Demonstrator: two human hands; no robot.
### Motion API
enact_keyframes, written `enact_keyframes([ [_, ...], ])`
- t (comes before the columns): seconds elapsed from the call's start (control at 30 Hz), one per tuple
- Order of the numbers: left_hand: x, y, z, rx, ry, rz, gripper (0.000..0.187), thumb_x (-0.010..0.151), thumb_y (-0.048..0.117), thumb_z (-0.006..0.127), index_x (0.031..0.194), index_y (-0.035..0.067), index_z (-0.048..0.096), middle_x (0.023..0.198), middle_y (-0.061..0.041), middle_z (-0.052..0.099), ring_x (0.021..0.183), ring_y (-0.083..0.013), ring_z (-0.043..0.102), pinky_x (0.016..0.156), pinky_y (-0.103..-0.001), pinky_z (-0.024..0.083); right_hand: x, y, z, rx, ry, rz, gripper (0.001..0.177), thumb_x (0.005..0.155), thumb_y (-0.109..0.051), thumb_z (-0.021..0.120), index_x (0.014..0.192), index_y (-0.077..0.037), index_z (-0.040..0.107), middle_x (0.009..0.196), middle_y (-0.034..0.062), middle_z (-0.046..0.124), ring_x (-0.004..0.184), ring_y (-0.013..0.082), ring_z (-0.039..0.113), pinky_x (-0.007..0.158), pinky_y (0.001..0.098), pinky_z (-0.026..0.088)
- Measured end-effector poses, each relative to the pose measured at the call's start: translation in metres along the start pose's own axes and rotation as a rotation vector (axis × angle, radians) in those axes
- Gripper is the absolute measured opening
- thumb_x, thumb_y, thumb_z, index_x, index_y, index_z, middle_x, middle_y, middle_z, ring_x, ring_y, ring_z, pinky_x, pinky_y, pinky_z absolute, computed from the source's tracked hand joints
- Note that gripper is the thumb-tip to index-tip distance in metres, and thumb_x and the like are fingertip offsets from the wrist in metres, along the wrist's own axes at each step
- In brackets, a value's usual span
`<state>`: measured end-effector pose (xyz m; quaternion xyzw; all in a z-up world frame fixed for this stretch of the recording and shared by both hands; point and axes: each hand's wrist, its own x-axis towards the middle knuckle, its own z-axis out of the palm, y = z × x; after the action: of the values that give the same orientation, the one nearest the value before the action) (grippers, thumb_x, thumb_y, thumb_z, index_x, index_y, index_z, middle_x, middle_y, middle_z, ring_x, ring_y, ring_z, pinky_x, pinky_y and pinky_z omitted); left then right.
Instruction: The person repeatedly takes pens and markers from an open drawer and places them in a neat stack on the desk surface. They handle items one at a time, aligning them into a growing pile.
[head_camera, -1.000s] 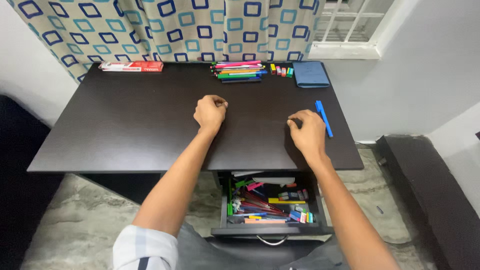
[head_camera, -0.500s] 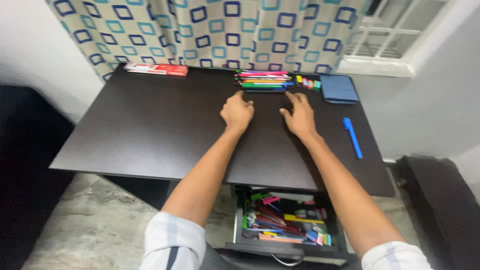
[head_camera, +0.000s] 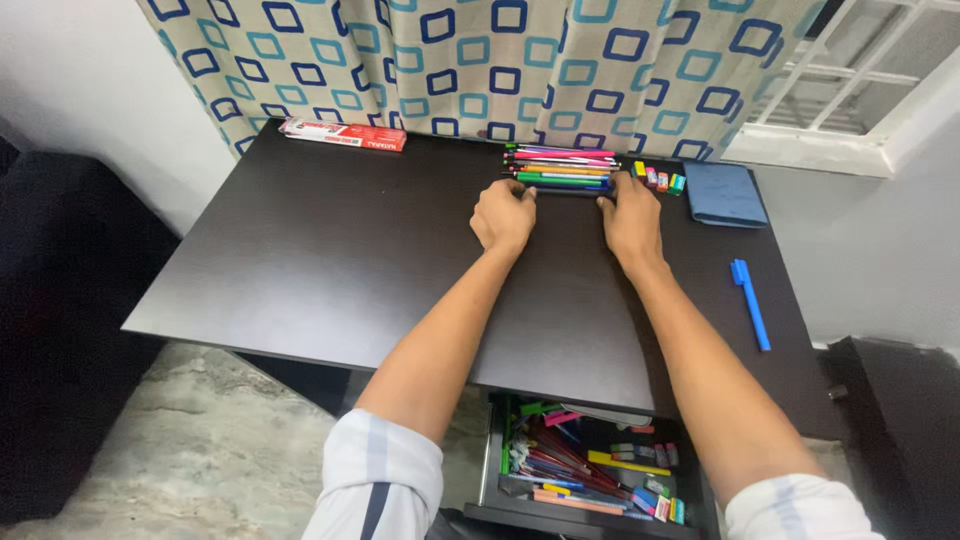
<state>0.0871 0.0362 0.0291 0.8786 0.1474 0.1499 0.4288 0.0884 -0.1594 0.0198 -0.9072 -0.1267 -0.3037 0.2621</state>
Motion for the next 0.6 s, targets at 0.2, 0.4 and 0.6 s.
enact_keyframes([
  [0.2, -0.002, -0.002, 0.000, -0.025, -0.021, 0.009, 0.024, 0.089, 0.034, 0.073, 0.103, 0.017, 0.080, 0.089, -0.006, 0.080, 0.089, -0.0262, 0.076, 0.084, -0.041, 0.057, -0.003, 0.002, -0.003, 0.063, 0.027, 0.059, 0.034, 0.086, -0.006, 0.081, 0.117, 0.003, 0.069, 0.093, 0.0199, 0.070, 0.080, 0.0352, 0.069, 0.073, 0.0450, 0.053],
  [0.4, -0.005, -0.011, 0.003, -0.139, -0.002, 0.084, 0.018, 0.083, 0.026, 0.077, 0.098, 0.016, 0.079, 0.089, -0.001, 0.080, 0.088, -0.0216, 0.077, 0.082, -0.039, 0.057, -0.007, 0.017, -0.003, 0.266, 0.093, 0.249, 0.025, 0.086, -0.008, 0.081, 0.109, -0.001, 0.077, 0.093, 0.0122, 0.078, 0.082, 0.0186, 0.076, 0.076, 0.0330, 0.057],
  [0.6, -0.005, -0.022, 0.001, -0.261, -0.071, 0.161, 0.020, 0.086, 0.021, 0.078, 0.103, 0.011, 0.078, 0.090, -0.004, 0.080, 0.069, -0.0171, 0.076, 0.070, -0.033, 0.058, -0.011, 0.028, -0.001, 0.360, 0.108, 0.254, 0.024, 0.085, -0.008, 0.081, 0.108, -0.001, 0.078, 0.099, 0.0136, 0.078, 0.085, 0.0194, 0.077, 0.074, 0.0323, 0.059],
])
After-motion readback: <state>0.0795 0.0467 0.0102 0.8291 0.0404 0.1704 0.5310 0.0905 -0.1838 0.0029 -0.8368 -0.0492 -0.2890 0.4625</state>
